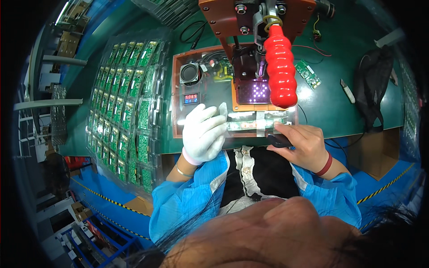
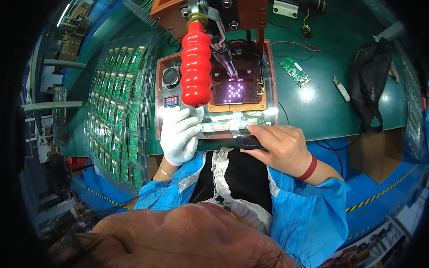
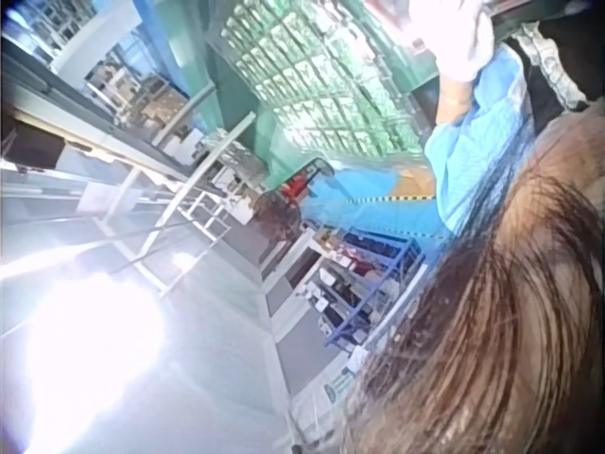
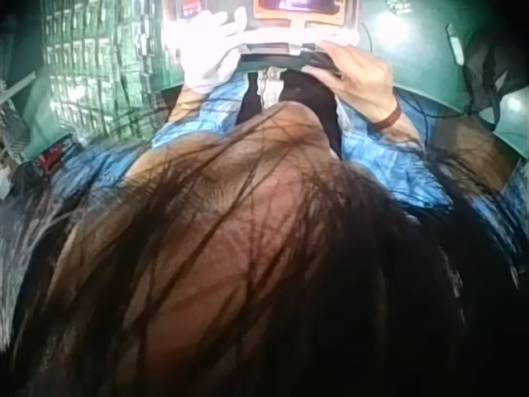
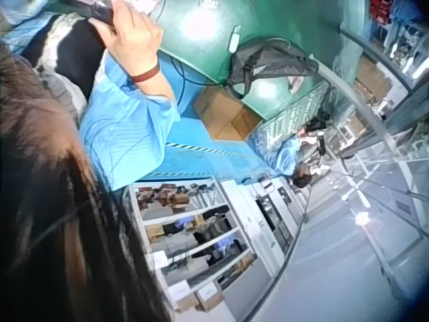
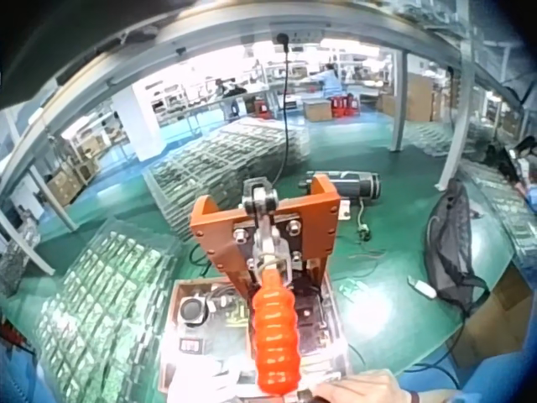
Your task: Manually press and process circuit boards using a lever-operated machine at a workstation.
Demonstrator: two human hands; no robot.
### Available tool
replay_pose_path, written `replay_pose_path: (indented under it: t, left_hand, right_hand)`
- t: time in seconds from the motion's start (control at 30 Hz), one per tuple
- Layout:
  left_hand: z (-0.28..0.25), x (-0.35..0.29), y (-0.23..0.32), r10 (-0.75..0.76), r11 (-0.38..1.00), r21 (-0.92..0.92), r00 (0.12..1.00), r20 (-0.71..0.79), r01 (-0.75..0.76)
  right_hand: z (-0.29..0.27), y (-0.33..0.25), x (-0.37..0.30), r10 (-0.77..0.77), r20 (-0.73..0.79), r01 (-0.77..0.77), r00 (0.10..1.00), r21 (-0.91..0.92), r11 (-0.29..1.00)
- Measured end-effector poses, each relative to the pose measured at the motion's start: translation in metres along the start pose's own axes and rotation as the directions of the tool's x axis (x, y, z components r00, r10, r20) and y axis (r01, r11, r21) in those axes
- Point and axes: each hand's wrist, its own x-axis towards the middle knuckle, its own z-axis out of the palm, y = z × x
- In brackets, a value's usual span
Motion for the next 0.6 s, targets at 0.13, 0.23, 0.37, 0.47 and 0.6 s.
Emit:
replay_pose_path:
  t: [0.13, 0.23, 0.37, 0.47, 0.6]
  left_hand:
    - [0.0012, 0.0016, 0.0005, 0.008, 1.0, -0.029, 0.999, -0.043, -0.009]
    - [0.0005, 0.0006, 0.0014, 0.013, 0.999, -0.028, 0.999, -0.045, -0.015]
    - [0.0009, -0.0009, 0.001, 0.013, 0.999, -0.031, 0.998, -0.054, -0.015]
    - [0.0029, -0.0015, 0.0, 0.01, 0.999, -0.039, 0.998, -0.068, -0.013]
    - [0.0015, 0.0013, 0.0001, 0.02, 0.999, -0.032, 0.998, -0.062, -0.022]
  right_hand:
    - [0.001, 0.0007, 0.0012, 0.04, 0.026, -0.04, 0.999, 0.013, 0.999]
    - [0.0024, 0.0009, 0.0019, 0.051, 0.012, -0.051, 0.999, 0.03, 0.998]
    - [0.0034, 0.001, 0.0023, 0.066, 0.004, -0.066, 0.998, 0.052, 0.996]
    - [0.003, 0.0006, 0.0017, 0.082, 0.009, -0.082, 0.997, 0.063, 0.995]
    - [0.0058, 0.001, 0.0003, 0.099, -0.011, -0.097, 0.995, 0.087, 0.991]
